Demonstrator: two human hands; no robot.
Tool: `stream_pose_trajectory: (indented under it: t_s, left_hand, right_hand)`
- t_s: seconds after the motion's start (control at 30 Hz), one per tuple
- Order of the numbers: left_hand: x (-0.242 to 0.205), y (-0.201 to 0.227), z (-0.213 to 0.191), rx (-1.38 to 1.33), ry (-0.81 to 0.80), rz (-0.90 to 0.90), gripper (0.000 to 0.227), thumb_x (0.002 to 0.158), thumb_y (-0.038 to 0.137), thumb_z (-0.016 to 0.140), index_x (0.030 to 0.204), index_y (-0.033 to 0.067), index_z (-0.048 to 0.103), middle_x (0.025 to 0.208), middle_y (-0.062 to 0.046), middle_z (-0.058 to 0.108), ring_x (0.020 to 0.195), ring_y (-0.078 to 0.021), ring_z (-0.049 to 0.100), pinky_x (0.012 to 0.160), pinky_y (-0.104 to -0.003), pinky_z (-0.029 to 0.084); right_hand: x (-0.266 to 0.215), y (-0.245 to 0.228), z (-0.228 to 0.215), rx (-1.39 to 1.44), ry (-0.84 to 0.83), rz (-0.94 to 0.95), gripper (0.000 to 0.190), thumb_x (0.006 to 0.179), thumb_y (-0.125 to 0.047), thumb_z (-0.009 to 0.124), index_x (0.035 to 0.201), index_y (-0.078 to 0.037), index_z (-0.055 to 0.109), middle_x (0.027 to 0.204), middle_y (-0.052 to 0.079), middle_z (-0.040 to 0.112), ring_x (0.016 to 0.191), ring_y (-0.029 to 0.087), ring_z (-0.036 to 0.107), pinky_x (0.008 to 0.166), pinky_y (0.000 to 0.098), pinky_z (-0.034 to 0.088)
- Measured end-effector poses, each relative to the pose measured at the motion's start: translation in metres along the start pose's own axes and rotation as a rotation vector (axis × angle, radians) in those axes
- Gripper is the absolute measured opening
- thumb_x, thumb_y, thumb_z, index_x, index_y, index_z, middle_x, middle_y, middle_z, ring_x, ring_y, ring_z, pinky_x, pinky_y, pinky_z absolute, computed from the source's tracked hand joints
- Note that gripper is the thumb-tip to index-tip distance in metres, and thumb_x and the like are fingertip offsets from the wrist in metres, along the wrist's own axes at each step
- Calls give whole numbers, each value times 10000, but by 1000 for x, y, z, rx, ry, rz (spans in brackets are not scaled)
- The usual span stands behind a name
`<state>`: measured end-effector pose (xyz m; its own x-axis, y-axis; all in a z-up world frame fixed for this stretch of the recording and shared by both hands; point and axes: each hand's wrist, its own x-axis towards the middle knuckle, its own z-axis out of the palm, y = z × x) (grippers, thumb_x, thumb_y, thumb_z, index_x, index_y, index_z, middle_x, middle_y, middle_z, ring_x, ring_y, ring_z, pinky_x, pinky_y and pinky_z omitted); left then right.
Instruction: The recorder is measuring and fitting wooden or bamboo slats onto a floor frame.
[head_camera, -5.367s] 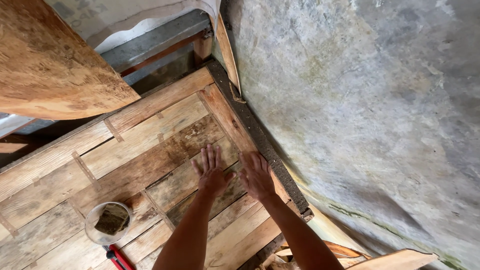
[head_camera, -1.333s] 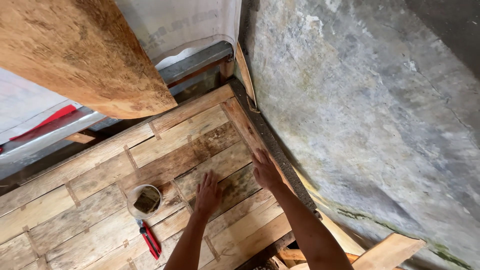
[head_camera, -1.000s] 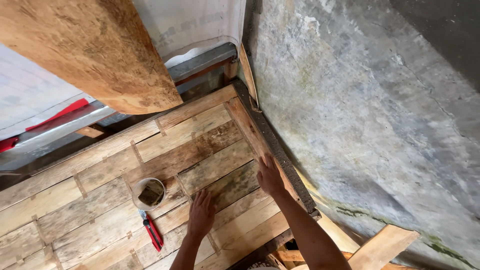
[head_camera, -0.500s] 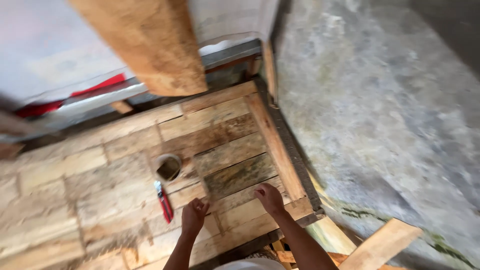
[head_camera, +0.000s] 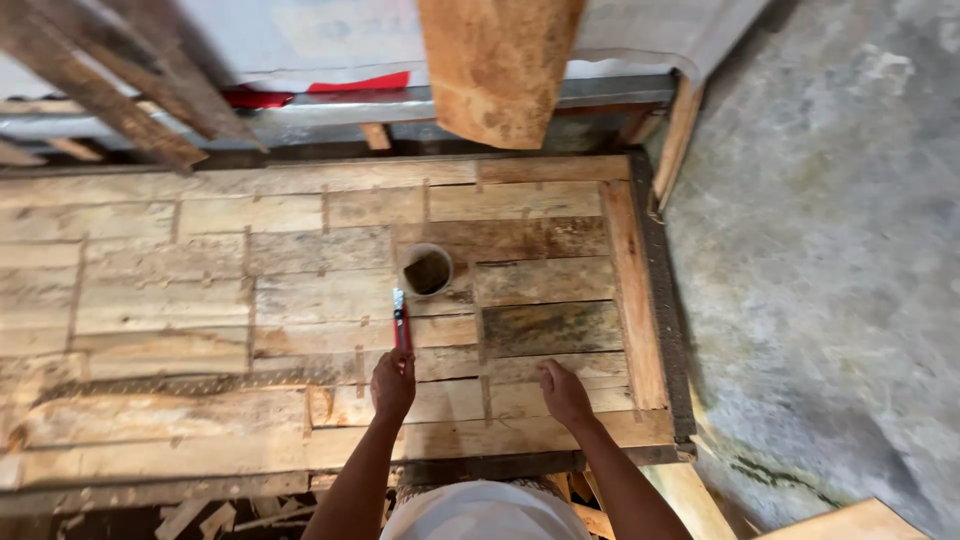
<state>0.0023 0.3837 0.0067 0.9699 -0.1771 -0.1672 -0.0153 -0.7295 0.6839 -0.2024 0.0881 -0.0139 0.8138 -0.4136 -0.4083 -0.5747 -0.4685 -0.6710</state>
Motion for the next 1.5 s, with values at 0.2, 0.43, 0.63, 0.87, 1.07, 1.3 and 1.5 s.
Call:
stream_pose_trajectory:
  t_s: [0.2,0.43,0.63,0.87,1.07,1.3,1.5]
  left_hand:
    - [-13,-37,-12,17,-40,-45,196,936,310,728,1036,145,692,984,-59,740,899,-233,727,798,-407,558]
    - [-22,-98,-55,651,138,-349,691,902,578,688,1368,113,481,1383,-201,544,1231,-378,535,909,-556,480]
    - [-13,-129,-56,428,102,-435,313,1065,371,612,1301,167,583,1239,-103,690,1164,-297,639,978,-553,468]
    - [-11,-74,-45,67,42,-118,259,1027,118,611,1286,108,623,1090,-117,769,865,-240,738,715,-421,594]
    - [-27,-18,12,-426,-210,111,224,976,74,670,1176,52,769,1039,-124,822,943,-188,782,840,-305,605]
    - [-22,11,29,-895,-705,-248,396,1029,81,517,1390,37,675,1218,-110,755,1099,-171,689,991,-322,526]
    - [-18,5,32,-922,-866,-338,427,1028,118,478,1424,29,608,1337,-85,718,1229,-161,679,1090,-319,493]
  right_hand:
    - [-7,-34,5,-12,-56,8,319,1024,-235,537,1273,-77,659,1135,139,743,966,299,734,834,431,582]
    - [-5,-35,17,50,7,-83,302,1003,-218,584,1238,-44,658,1123,152,742,1019,302,729,860,420,583]
    - [-9,-48,17,57,86,-88,281,951,-173,608,1188,-45,690,1042,183,751,975,333,733,849,421,580]
    - [-9,-78,31,84,17,-147,255,993,-191,585,1164,-26,678,1094,156,736,960,322,717,834,419,569]
    - [-7,-127,43,277,-123,-165,299,1017,-254,648,1227,-41,664,1081,117,748,960,209,730,846,341,583]
    - [-8,-168,34,319,-74,-286,463,818,-224,872,1139,-39,594,1048,88,663,919,184,680,814,345,578]
    - [-7,-162,29,232,-104,-403,294,876,-146,779,1085,-47,598,1038,109,641,891,227,697,781,366,578]
